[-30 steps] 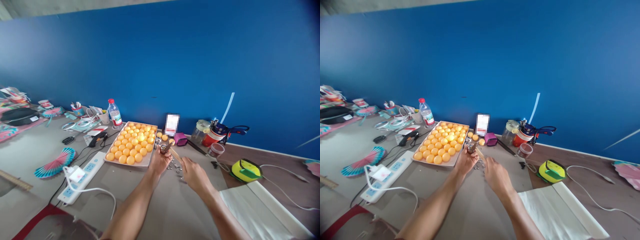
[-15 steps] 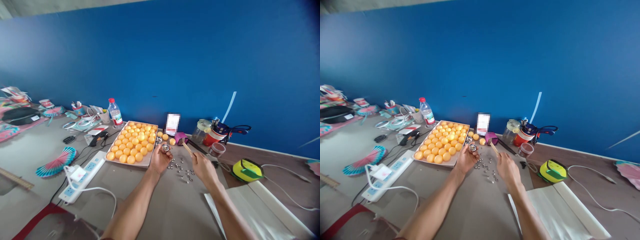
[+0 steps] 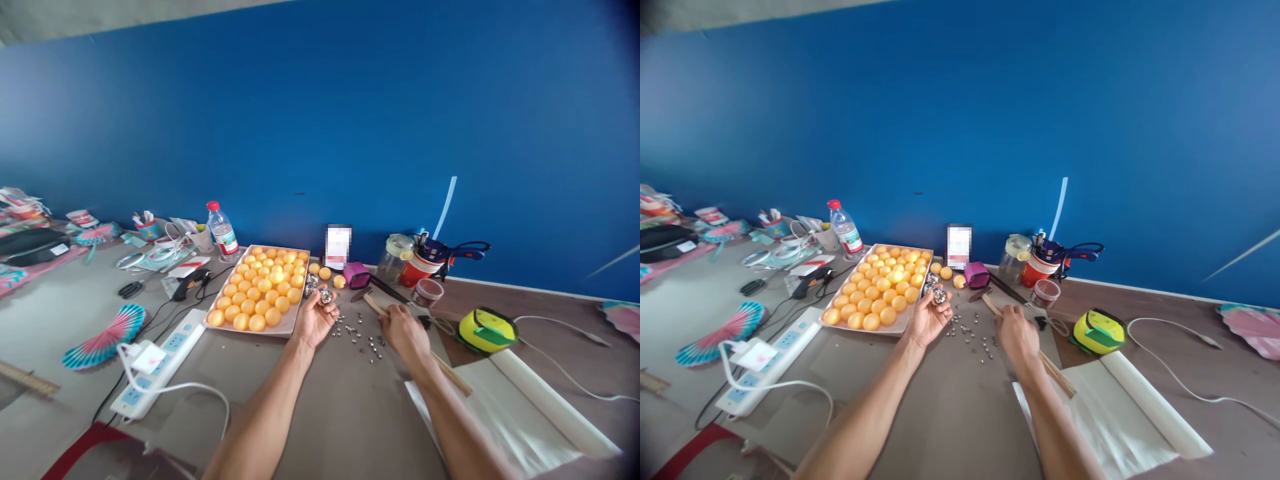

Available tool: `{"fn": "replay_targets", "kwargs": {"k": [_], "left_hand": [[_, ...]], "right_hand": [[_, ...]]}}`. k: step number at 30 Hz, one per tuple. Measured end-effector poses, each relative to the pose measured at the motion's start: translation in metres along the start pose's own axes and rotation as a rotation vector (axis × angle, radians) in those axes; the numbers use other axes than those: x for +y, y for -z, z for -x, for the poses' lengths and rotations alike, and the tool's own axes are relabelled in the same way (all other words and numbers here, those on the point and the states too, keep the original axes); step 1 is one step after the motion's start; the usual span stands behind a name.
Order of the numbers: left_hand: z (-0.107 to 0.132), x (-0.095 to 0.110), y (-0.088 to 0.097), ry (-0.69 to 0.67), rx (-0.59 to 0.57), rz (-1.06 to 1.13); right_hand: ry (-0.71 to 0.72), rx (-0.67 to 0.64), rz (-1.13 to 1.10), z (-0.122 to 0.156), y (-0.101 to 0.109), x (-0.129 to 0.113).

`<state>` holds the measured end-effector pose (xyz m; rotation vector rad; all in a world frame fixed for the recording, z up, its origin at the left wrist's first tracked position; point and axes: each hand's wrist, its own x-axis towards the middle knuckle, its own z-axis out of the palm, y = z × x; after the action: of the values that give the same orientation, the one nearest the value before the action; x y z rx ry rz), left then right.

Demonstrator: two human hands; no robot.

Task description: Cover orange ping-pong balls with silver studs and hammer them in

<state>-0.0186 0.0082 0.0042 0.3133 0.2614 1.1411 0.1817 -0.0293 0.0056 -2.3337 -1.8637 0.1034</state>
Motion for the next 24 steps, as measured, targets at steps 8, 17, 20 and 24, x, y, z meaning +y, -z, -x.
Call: {"fn": "replay_targets", "kwargs": {"k": [8, 17, 20, 24], "left_hand": [[0.002, 0.001, -0.003, -0.007, -0.013, -0.053], [0.006, -0.009, -0.009, 0.009, 0.063, -0.226], [0.007, -0.014, -0.011, 0.024, 0.052, -0.276], [0.005, -0.019, -0.009, 0.021, 0.059, -0.331]], "right_hand": [[0.053, 0.183, 0.014, -0.004, -0.012, 0.004], [0.523, 0.543, -0.428, 0.009, -0.023, -0.035], [0.605, 0.526, -0.476, 0.016, -0.024, -0.048], [0.638, 0.450, -0.456, 0.018, -0.024, -0.048]]}}
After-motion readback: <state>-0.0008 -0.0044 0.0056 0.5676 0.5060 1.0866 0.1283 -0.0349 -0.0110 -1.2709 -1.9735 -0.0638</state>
